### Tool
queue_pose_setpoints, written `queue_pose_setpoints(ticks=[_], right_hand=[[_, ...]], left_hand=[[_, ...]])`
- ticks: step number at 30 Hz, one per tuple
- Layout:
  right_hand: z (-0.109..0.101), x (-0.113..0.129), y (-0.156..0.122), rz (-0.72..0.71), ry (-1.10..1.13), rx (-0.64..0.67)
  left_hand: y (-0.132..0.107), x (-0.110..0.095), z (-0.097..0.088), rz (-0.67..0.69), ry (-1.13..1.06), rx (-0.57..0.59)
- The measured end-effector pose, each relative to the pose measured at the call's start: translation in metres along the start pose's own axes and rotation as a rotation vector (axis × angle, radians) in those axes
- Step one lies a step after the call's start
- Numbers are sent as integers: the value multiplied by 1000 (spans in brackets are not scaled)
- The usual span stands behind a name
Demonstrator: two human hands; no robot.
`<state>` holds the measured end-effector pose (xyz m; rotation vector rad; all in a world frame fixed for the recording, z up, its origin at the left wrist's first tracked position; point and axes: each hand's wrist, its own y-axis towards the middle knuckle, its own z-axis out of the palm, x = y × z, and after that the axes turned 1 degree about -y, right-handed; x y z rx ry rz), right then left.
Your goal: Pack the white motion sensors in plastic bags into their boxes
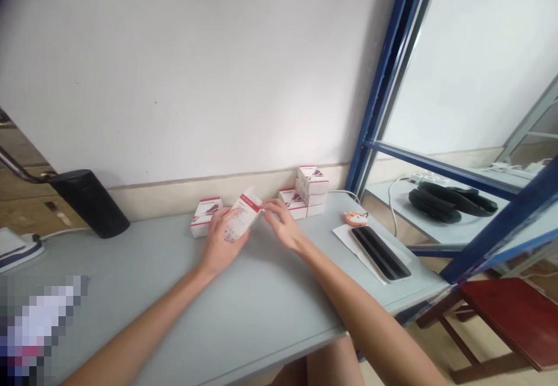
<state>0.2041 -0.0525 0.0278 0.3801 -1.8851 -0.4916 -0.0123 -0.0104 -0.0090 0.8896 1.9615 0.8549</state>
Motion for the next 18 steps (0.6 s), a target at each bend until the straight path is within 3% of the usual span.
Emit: queue_pose_setpoints(ticks=[2, 6, 8, 13, 18], right_hand=[[7, 0, -3, -15, 4, -33], [22, -1, -4, 51, 75, -279], [25, 0, -4, 112, 156, -340], [19, 10, -4, 94, 393, -168], [10, 13, -8, -17, 126, -102]], left_hand=[[1, -1, 1, -8, -19, -19], [3, -6, 1, 1, -41, -72], [3, -10, 0, -11, -47, -70], [1, -20, 0, -123, -108, 30], [0, -20, 3, -126, -177, 108]])
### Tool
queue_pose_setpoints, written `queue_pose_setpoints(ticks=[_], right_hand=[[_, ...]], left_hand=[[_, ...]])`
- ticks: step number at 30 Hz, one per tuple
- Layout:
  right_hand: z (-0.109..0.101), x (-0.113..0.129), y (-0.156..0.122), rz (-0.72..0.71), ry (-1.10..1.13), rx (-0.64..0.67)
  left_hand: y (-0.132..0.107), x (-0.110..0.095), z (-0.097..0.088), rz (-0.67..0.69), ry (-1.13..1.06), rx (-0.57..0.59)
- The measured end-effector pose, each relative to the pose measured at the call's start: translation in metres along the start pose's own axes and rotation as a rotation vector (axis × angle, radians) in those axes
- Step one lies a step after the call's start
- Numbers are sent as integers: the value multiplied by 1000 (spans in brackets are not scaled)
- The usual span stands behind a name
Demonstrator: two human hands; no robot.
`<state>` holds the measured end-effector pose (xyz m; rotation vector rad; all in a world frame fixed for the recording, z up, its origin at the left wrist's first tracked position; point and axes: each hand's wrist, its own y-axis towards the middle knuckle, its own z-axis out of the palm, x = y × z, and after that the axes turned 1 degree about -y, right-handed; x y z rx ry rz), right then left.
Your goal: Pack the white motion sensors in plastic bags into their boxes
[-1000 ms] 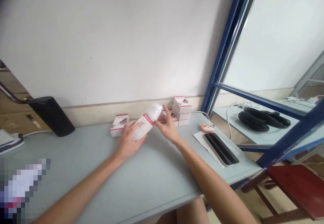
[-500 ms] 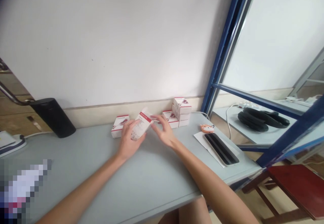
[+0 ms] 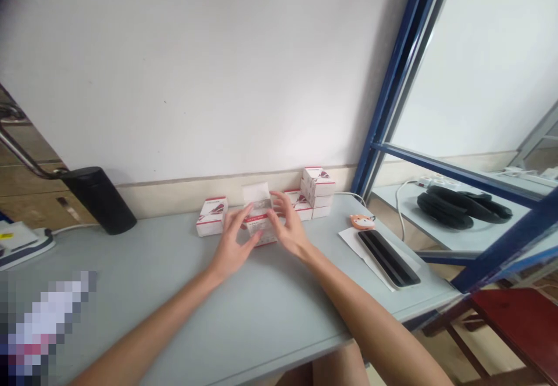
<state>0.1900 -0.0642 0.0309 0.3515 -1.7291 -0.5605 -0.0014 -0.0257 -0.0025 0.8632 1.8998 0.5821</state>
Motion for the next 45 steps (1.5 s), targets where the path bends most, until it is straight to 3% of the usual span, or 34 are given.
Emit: queue_pose_setpoints(ticks=[4, 8, 11, 17, 22, 27, 31, 34, 36, 38, 39, 43, 45], right_hand=[[3, 0, 0, -123, -89, 58], [8, 2, 2, -82, -10, -58], [8, 4, 3, -129, -11, -120], [1, 4, 6, -174, -122, -32], [-6, 1, 8, -245, -169, 53], [-10, -5, 9, -284, -275, 46], [-7, -14, 2, -154, -338, 186], [-1, -23, -4, -8, -422, 272], [4, -26, -5, 36, -512, 181], [6, -26, -5, -4, -601, 90], [7, -25, -5, -52, -626, 106], [9, -20, -7, -218, -567, 357], [11, -20, -10, -245, -572, 384]], left_hand=[[1, 3, -2, 15, 44, 18], [-1, -1, -3, 35, 79, 80], [-2, 0, 1, 8, 29, 87], [-4, 19, 9, -83, -159, -34], [-5, 18, 4, -66, -141, 47], [-3, 17, 5, -47, -169, 80], [4, 29, 7, -166, -300, -108], [12, 36, -6, -177, -123, -163], [16, 38, -19, -133, 160, -214], [19, 40, -31, -122, 380, -230], [19, 42, -36, -140, 457, -229], [17, 53, -39, -292, 565, -183], [15, 58, -36, -328, 572, -145]])
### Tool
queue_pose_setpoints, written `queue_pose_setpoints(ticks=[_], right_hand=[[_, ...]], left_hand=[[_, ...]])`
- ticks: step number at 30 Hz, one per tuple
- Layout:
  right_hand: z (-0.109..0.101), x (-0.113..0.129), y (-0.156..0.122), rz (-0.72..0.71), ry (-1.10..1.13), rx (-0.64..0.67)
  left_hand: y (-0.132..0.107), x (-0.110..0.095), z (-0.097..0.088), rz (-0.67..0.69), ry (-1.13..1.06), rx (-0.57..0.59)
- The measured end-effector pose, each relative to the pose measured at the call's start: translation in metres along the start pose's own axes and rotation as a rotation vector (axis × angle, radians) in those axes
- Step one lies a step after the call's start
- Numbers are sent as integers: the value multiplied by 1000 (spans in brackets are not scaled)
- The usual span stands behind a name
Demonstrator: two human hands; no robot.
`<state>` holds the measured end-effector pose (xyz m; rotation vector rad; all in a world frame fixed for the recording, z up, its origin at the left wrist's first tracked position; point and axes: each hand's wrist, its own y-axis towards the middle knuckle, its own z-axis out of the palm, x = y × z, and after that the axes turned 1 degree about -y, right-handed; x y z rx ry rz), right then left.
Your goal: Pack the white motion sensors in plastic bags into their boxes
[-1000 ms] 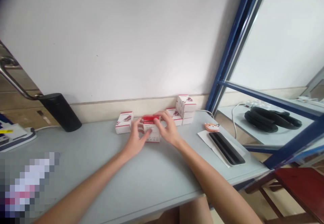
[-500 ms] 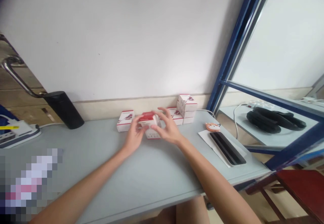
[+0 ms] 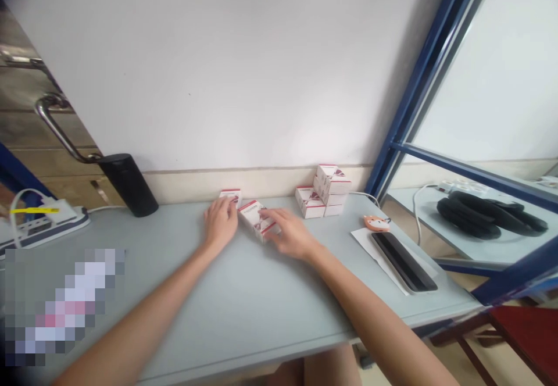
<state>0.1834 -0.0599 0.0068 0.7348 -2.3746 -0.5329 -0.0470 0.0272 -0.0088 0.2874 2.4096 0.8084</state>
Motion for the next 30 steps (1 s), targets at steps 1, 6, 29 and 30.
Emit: queue_pose_setpoints(ticks=[1, 6, 29, 30], right_hand=[[3, 0, 0, 17, -22, -4], [28, -1, 13, 251, -87, -50], [11, -35, 44, 445, -493, -423], [9, -41, 41, 492, -547, -421]], left_hand=[[-1, 1, 2, 3, 9, 13], [-2, 1, 7, 25, 31, 10], [1, -2, -14, 269, 176, 227], [0, -5, -16, 272, 192, 225]])
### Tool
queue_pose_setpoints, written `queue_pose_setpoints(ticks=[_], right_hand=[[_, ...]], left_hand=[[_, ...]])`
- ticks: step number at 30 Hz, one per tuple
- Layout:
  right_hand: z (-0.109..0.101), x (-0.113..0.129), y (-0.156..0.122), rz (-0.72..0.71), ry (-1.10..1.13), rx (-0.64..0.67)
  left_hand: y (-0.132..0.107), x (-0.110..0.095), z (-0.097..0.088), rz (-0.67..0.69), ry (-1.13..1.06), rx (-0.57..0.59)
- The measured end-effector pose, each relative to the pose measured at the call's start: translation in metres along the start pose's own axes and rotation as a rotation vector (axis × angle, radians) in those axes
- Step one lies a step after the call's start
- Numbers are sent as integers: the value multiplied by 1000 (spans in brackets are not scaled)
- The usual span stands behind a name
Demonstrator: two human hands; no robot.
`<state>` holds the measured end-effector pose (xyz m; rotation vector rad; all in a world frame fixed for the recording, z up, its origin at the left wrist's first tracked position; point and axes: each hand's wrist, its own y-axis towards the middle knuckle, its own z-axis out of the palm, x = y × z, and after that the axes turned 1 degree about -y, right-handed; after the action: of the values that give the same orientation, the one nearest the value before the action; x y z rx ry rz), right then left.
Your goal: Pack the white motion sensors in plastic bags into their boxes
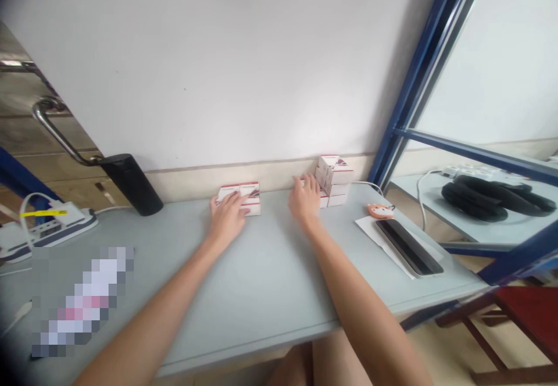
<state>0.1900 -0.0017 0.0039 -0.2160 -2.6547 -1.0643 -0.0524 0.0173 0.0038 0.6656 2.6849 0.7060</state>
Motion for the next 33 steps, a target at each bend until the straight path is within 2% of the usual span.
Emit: queue_pose_setpoints(ticks=[5, 14, 20, 22, 24, 27, 29, 31, 33], right_hand=[[9, -22, -6, 94, -142, 129], [-11, -12, 3, 220, 59, 287], [-21, 2, 5, 284, 284, 229], [-21, 4, 7, 304, 445, 176], [-18, 3, 10, 360, 644, 140], [-14, 1, 14, 594, 996, 195], [-13, 2, 15, 684, 1213, 296], [-14, 6, 13, 605, 1342, 411], [-19, 13, 10, 445, 1376, 504]], left_hand=[[-1, -9, -9, -11, 64, 23], [-3, -11, -2, -51, 96, 22], [2, 0, 1, -36, 72, 72], [2, -1, 0, -21, 82, 43], [1, -9, -2, 15, 67, -37], [-4, -29, -5, 62, -79, -152], [-6, -43, -3, -9, -245, -218], [-7, -54, 3, -49, -503, -218], [-7, -59, 10, -53, -805, -163]])
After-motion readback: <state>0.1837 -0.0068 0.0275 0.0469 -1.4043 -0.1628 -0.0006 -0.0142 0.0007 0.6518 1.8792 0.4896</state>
